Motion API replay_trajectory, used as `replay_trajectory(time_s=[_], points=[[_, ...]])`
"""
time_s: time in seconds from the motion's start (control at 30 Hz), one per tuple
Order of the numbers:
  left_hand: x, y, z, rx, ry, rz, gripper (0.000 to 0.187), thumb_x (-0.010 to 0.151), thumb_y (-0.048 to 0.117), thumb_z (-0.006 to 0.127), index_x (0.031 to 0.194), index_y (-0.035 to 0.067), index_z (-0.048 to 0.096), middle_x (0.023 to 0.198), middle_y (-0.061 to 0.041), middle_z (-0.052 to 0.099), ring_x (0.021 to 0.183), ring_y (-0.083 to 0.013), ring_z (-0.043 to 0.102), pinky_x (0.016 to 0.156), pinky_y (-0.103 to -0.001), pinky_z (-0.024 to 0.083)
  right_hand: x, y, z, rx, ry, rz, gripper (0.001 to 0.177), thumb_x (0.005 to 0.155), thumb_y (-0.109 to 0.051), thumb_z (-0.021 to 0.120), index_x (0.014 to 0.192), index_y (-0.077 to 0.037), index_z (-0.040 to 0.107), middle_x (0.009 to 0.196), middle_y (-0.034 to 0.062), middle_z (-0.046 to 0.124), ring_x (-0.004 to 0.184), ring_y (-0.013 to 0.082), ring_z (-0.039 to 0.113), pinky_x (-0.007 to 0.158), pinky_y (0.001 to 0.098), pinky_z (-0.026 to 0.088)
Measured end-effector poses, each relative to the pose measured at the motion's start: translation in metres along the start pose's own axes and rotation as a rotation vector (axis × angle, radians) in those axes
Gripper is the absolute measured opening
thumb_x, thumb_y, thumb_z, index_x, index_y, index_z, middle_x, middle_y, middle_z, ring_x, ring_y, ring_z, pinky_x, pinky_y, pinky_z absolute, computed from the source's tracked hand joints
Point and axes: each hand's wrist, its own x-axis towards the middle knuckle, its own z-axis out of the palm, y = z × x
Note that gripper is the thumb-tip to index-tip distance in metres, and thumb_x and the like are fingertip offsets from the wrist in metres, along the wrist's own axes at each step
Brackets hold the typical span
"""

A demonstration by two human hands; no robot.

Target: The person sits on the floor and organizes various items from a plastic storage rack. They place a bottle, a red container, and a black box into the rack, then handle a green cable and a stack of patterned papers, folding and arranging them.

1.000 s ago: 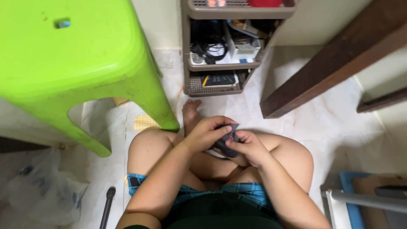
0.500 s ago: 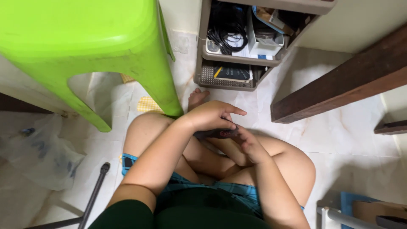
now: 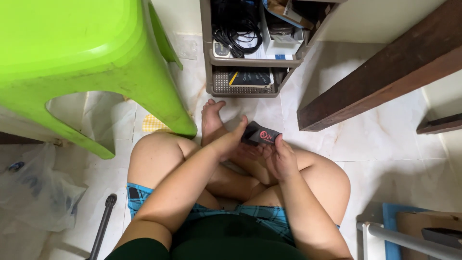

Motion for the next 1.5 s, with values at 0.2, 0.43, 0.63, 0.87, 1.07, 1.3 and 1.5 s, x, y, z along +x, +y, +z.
replay_trajectory(time_s=[0.2,0.43,0.63,0.87,1.07,1.3,1.5], points=[[0.022,-0.001,0.011,-0.767,-0.97,-1.023,0.05,0.087,0.043,0.073,0.126,0.013,0.063,0.121,-0.001,0.068,0.11,-0.015,0.064,0.082,-0.036,0.055,0.005,-0.006,0.021,-0.081,-0.049,-0.007,0.054,0.109,-0.04,0.045,0.138,0.005,0.053,0.141,0.0168,0.061,0.137,0.033,0.053,0.12,0.0528,0.037],[0.018,-0.038,0.028,-1.18,-0.706,-0.783,0.034,0.092,0.025,0.078,0.12,0.008,0.068,0.109,-0.002,0.068,0.101,-0.018,0.064,0.086,-0.035,0.052,0.006,0.006,-0.021,-0.247,-0.03,0.016,0.046,0.11,-0.027,0.051,0.135,0.011,0.055,0.136,0.0207,0.065,0.128,0.0383,0.061,0.115,0.0542,0.043],[0.042,-0.026,-0.007,-0.257,-0.908,0.02,0.043,0.08,0.038,0.084,0.112,0.012,0.075,0.114,-0.011,0.075,0.136,-0.0344,0.043,0.119,-0.045,0.02,0.01,0.012,-0.021,0.196,0.071,0.214,0.04,0.107,-0.031,0.054,0.128,0.003,0.063,0.115,0.0141,0.07,0.101,0.0242,0.068,0.095,0.0383,0.053],[0.051,-0.02,-0.036,-0.188,-0.883,-0.011,0.027,0.082,0.029,0.085,0.103,0.013,0.081,0.12,-0.016,0.072,0.147,-0.0375,0.026,0.118,-0.045,0.014,0.013,0.005,-0.002,-0.232,0.172,-0.003,0.018,0.106,0.001,0.07,0.124,0.003,0.067,0.115,0.0148,0.065,0.101,0.0221,0.057,0.089,0.0346,0.045],[0.06,-0.037,-0.052,-0.611,-0.89,-0.24,0.02,0.084,0.011,0.078,0.103,0.01,0.075,0.091,-0.008,0.072,0.096,-0.0225,0.063,0.098,-0.037,0.042,0.007,0.008,-0.032,-0.298,0.031,-0.254,0.014,0.09,0.006,0.068,0.098,-0.004,0.067,0.128,0.0108,0.068,0.117,0.0191,0.062,0.101,0.0316,0.049],[0.078,0.0,-0.068,-0.746,-0.854,0.199,0.006,0.085,0.007,0.071,0.078,0.008,0.071,0.107,-0.006,0.073,0.102,-0.0205,0.069,0.093,-0.03,0.053,0.008,0.002,0.007,0.036,-0.027,-0.095,0.017,0.097,-0.005,0.068,0.114,-0.004,0.069,0.13,0.014,0.067,0.114,0.0235,0.062,0.099,0.0355,0.049],[0.112,0.035,-0.012,-0.683,-1.339,0.271,0.012,0.083,0.004,0.064,0.09,0.005,0.074,0.102,-0.009,0.077,0.096,-0.0195,0.072,0.09,-0.031,0.056,0.013,-0.007,0.052,0.069,0.097,0.111,0.037,0.095,-0.019,0.066,0.13,-0.008,0.064,0.124,0.0103,0.07,0.109,0.0217,0.067,0.096,0.0367,0.053]])
